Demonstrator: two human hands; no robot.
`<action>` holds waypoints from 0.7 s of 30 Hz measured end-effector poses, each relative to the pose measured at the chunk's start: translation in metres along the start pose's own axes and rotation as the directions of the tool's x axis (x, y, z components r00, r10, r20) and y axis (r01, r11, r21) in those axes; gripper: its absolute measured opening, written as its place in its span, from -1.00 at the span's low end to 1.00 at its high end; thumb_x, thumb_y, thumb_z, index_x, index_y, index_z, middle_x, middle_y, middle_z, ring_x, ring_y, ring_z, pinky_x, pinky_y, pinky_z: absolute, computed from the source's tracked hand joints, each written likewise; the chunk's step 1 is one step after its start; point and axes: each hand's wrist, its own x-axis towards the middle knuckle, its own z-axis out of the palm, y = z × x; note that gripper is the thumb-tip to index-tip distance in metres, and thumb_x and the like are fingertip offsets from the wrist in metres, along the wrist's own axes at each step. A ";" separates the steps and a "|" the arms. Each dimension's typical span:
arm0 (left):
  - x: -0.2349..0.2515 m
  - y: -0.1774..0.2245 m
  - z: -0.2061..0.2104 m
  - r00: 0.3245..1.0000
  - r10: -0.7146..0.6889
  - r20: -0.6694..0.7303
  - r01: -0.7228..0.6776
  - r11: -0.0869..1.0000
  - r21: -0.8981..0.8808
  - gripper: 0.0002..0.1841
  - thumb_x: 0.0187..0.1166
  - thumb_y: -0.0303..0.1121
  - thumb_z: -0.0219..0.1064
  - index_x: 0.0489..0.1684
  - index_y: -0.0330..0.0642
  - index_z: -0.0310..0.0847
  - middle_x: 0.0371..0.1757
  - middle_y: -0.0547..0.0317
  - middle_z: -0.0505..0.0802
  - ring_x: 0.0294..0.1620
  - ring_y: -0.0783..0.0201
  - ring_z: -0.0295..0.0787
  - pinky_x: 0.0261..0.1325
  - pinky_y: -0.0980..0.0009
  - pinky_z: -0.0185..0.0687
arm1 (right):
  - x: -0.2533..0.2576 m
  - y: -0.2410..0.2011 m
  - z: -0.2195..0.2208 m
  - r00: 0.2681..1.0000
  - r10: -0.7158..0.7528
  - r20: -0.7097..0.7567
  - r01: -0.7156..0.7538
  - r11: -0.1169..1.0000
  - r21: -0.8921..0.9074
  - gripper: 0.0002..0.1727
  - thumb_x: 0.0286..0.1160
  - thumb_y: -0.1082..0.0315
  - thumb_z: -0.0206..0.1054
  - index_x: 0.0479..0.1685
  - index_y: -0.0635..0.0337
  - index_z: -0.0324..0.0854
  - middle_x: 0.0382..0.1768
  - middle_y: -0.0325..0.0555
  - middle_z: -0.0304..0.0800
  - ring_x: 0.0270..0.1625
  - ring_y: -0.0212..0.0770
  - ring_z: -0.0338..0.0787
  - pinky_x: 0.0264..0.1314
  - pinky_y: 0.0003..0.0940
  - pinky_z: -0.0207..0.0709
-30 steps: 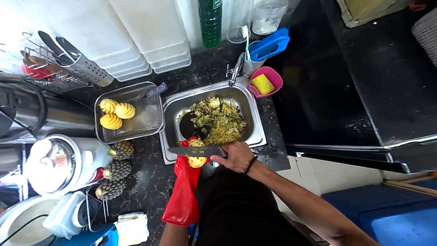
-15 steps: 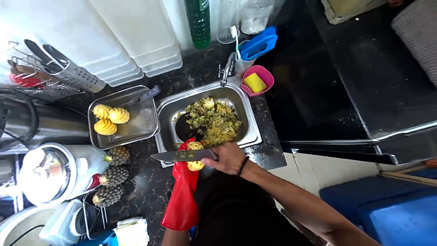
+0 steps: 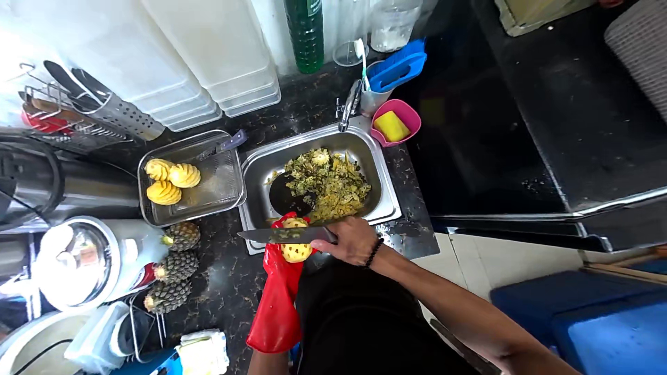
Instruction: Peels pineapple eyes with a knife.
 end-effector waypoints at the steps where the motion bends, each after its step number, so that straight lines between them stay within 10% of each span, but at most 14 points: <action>1: 0.001 0.000 0.001 1.000 0.010 0.006 -0.010 1.000 -0.016 -0.47 0.91 -0.12 -0.37 0.47 -0.22 0.42 0.20 -0.06 0.78 0.17 0.13 0.77 0.22 0.10 0.73 | 0.001 0.001 -0.001 1.000 0.011 0.013 -0.011 1.000 -0.008 0.09 0.39 -0.72 -0.24 -0.22 0.18 0.80 -0.32 0.10 0.85 -0.07 0.15 0.87 0.00 0.27 0.64; 7: 0.012 0.017 -0.005 0.990 -0.119 0.074 0.132 0.972 -0.194 -0.46 0.88 0.00 -0.26 0.50 -0.14 0.42 0.05 -0.36 0.81 -0.11 -0.24 0.86 -0.31 -0.08 0.84 | 0.011 0.055 0.009 0.892 0.438 0.115 -0.434 0.899 -0.054 0.10 0.45 -0.69 -0.25 -0.10 0.22 0.80 -0.08 0.26 0.86 0.14 0.29 0.84 0.17 0.37 0.60; 10: 0.012 0.019 -0.006 0.965 -0.166 0.205 0.249 0.829 -0.501 -0.32 0.76 0.24 -0.29 0.61 0.00 0.35 0.33 -0.34 0.71 0.23 -0.30 0.76 0.07 -0.22 0.77 | 0.008 0.113 0.026 0.838 0.533 0.118 -0.546 0.829 0.125 0.06 0.55 -0.62 -0.24 -0.08 0.26 0.79 -0.18 0.25 0.84 -0.01 0.24 0.84 0.10 0.32 0.61; 13: 0.017 0.017 0.001 0.934 -0.090 0.345 0.316 0.656 -0.686 -0.15 0.63 0.41 -0.29 0.77 0.02 0.15 0.72 -0.29 0.39 0.71 -0.35 0.30 0.57 -0.40 0.35 | -0.002 0.141 0.047 0.756 0.611 0.237 -0.633 0.589 0.502 -0.13 0.70 -0.49 -0.22 -0.46 0.16 0.52 -0.72 -0.24 0.41 -0.71 -0.28 0.44 -0.59 -0.29 0.45; 21: 0.018 0.039 0.045 0.953 -0.038 0.301 0.257 0.624 -0.738 -0.24 0.73 0.26 -0.34 0.70 -0.12 0.18 0.61 -0.34 0.50 0.58 -0.33 0.48 0.45 -0.29 0.54 | -0.011 0.134 0.046 0.824 0.547 0.151 -0.530 0.647 0.549 -0.15 0.76 -0.39 -0.14 -0.58 0.20 0.57 -0.76 -0.24 0.40 -0.69 -0.27 0.41 -0.53 -0.24 0.39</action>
